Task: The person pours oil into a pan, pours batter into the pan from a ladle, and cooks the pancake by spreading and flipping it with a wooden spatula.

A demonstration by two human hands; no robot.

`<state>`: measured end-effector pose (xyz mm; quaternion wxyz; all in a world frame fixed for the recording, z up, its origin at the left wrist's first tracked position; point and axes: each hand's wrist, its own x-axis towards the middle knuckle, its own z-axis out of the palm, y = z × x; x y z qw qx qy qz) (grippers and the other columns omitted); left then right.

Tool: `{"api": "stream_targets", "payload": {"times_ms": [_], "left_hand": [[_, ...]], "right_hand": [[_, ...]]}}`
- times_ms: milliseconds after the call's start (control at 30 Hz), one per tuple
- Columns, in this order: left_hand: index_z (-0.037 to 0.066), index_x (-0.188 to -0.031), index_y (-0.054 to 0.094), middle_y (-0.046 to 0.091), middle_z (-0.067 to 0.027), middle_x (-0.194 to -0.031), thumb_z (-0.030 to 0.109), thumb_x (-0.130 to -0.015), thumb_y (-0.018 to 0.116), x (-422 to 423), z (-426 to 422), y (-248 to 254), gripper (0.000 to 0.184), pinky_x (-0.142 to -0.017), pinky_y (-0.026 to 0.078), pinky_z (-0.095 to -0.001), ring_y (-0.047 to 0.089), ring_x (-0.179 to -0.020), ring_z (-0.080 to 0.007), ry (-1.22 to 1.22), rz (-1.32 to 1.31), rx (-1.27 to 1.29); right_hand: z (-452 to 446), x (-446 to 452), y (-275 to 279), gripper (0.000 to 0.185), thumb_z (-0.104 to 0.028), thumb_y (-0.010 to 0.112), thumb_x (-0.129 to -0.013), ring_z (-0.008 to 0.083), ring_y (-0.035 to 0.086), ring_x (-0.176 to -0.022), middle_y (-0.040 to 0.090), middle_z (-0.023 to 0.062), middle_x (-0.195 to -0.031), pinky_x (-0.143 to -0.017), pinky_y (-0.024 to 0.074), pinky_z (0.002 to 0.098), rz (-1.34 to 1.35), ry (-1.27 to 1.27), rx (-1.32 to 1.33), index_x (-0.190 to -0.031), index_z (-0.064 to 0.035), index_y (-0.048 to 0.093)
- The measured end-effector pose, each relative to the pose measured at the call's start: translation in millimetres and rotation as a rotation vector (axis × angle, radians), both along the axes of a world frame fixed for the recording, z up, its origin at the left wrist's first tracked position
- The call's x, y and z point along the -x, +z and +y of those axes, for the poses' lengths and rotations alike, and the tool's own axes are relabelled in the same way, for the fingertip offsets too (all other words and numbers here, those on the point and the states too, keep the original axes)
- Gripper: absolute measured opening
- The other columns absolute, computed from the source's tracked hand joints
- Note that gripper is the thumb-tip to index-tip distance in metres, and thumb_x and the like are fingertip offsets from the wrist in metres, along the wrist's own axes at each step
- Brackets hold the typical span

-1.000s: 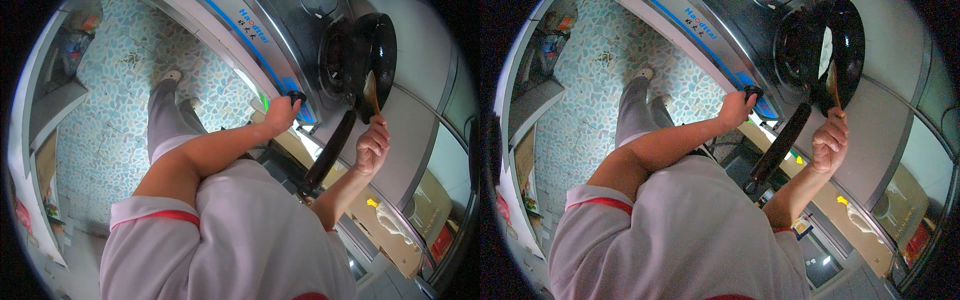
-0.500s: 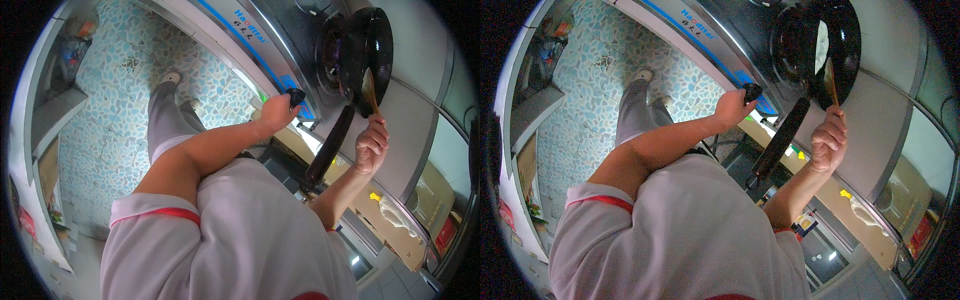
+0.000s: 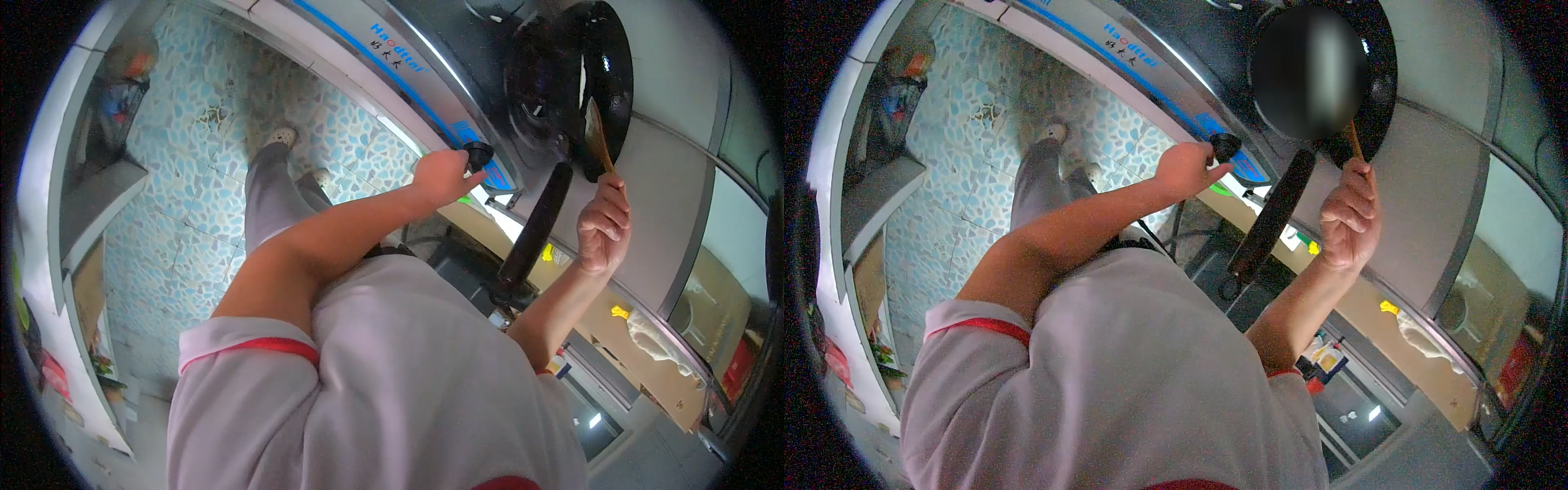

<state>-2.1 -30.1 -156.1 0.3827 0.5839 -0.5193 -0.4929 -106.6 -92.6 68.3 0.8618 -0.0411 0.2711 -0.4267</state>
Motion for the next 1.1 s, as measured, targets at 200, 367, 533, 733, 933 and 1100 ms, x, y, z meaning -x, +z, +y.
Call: {"api": "stream_targets", "payload": {"times_ms": [200, 367, 533, 733, 933, 1100], "left_hand": [[0.004, -0.075, 0.055, 0.055, -0.0113, -0.063, 0.015, -0.076, 0.062, -52, 23, 54, 0.013, -0.047, 0.043, -0.0318, 0.055, -0.052, -0.0249, 0.051, 0.193, 0.479], [0.010, -0.113, 0.051, 0.047, -0.0105, -0.100, 0.016, -0.069, 0.071, -69, -5, 158, 0.050, -0.057, 0.046, -0.0278, 0.056, -0.073, -0.0187, 0.053, 0.111, 0.865], [0.008, -0.096, 0.058, 0.052, -0.0069, -0.099, 0.008, -0.066, 0.063, -61, -38, 194, 0.031, -0.065, 0.050, -0.0309, 0.057, -0.082, -0.0217, -0.128, -0.203, 1.102], [0.006, -0.089, 0.057, 0.055, -0.0050, -0.092, 0.005, -0.064, 0.057, -64, -53, 206, 0.025, -0.065, 0.050, -0.0299, 0.057, -0.084, -0.0226, -0.291, -0.435, 1.223], [0.008, -0.090, 0.058, 0.057, -0.0053, -0.088, 0.008, -0.067, 0.058, -72, -96, 220, 0.024, -0.064, 0.050, -0.0305, 0.058, -0.082, -0.0211, -0.346, -0.431, 1.388], [0.006, -0.085, 0.064, 0.061, -0.0099, -0.079, 0.012, -0.079, 0.059, -79, -165, 231, 0.010, -0.063, 0.048, -0.0308, 0.060, -0.072, -0.0256, -0.230, -0.322, 1.057]], "right_hand": [[10, 1, 1, 0.022, -0.018, 0.042, -0.091, 0.0090, 0.048, -0.066, 0.049, 0.0049, -0.077, -0.047, 0.0370, 0.0152, 0.331, -0.009, 0.205, -0.098, 0.0025, 0.047], [19, -12, -1, 0.033, -0.022, 0.042, -0.091, 0.0092, 0.049, -0.076, 0.054, 0.0061, -0.093, -0.060, 0.0425, 0.0190, 0.492, -0.003, 0.327, -0.112, 0.0023, 0.049], [25, -30, -5, 0.036, -0.021, 0.038, -0.091, 0.0136, 0.052, -0.098, 0.055, 0.0065, -0.109, -0.083, 0.0421, 0.0263, 0.642, -0.137, 0.264, -0.117, 0.0012, 0.048], [33, -38, 3, 0.028, -0.026, 0.042, -0.090, 0.0145, 0.055, -0.091, 0.057, 0.0059, -0.100, -0.080, 0.0460, 0.0300, 0.608, -0.249, 0.254, -0.105, -0.0046, 0.052], [45, -19, -2, 0.034, -0.028, 0.042, -0.090, 0.0121, 0.053, -0.090, 0.056, 0.0048, -0.101, -0.079, 0.0420, 0.0270, 0.619, -0.204, 0.326, -0.114, -0.0056, 0.051], [89, 4, -26, 0.033, -0.031, 0.048, -0.088, 0.0114, 0.054, -0.090, 0.057, 0.0042, -0.100, -0.076, 0.0418, 0.0250, 0.892, -0.372, 0.322, -0.108, -0.0050, 0.053]]}}
